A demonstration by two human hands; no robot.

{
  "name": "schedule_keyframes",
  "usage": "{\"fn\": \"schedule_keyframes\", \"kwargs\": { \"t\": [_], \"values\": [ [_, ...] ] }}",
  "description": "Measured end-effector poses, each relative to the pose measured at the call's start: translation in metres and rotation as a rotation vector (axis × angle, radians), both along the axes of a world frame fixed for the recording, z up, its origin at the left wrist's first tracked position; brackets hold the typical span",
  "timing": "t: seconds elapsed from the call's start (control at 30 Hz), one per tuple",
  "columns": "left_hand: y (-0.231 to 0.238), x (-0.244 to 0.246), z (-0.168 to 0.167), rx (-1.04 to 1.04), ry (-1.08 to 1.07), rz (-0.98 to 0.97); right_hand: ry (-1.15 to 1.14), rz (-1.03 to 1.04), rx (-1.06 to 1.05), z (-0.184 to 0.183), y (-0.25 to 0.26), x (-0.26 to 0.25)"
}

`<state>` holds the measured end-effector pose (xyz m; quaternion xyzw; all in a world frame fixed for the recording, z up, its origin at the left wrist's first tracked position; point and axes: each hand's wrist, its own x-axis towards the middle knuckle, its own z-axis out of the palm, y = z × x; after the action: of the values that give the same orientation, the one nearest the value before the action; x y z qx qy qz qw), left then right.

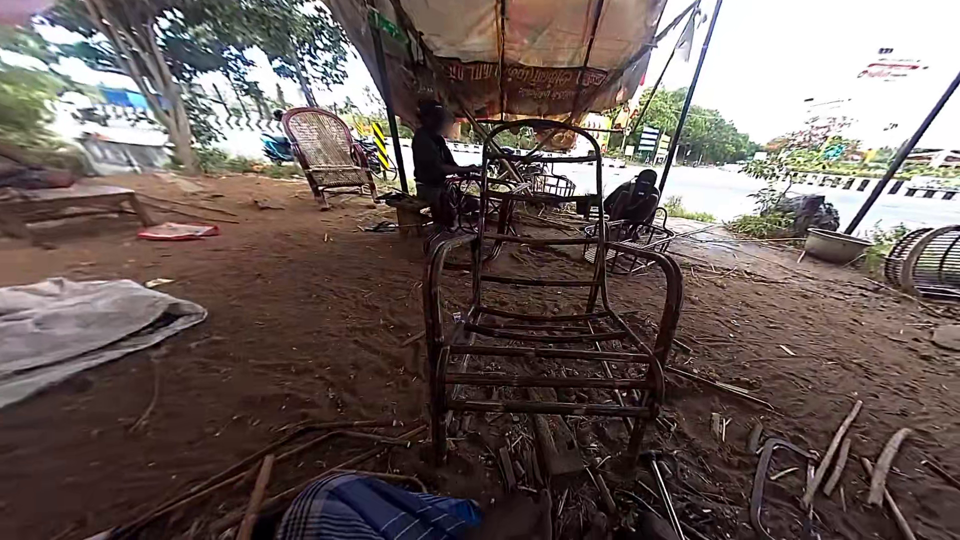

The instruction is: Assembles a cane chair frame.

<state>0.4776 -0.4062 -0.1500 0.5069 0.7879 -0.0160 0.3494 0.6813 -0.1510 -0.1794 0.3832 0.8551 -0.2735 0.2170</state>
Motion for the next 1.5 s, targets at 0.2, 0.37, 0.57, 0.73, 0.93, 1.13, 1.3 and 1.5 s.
{"fn": "schedule_keyframes", "kwargs": {
  "t": [0.2, 0.37, 0.57, 0.73, 0.93, 1.13, 1.3, 1.5],
  "values": [
    [-0.006, 0.01, -0.002, -0.194, -0.005, -0.044, 0.021, 0.073, -0.239, -0.055, -0.007, -0.032],
    [-0.002, 0.01, 0.003, -0.132, -0.016, -0.053, 0.041, -0.167, -0.152, -0.051, -0.039, -0.058],
    [0.006, 0.019, 0.011, -0.106, -0.007, -0.065, 0.098, -0.267, -0.087, -0.054, -0.052, -0.084],
    [0.01, 0.021, 0.028, 0.001, -0.02, -0.078, 0.313, -0.302, -0.543, -0.071, -0.068, -0.122],
    [0.014, 0.016, 0.05, 0.179, -0.037, -0.112, 0.452, -0.404, -0.73, -0.035, -0.099, -0.152],
    [0.024, 0.021, 0.081, 0.396, -0.088, -0.143, 0.562, -0.686, -0.861, 0.001, -0.12, -0.177],
    [0.033, 0.027, 0.109, 0.474, -0.14, -0.212, 0.506, -0.813, -0.951, -0.025, -0.122, -0.198],
    [0.037, 0.036, 0.13, 0.65, -0.001, -0.211, 0.525, -0.802, -1.146, -0.024, -0.117, -0.198]
  ]
}}
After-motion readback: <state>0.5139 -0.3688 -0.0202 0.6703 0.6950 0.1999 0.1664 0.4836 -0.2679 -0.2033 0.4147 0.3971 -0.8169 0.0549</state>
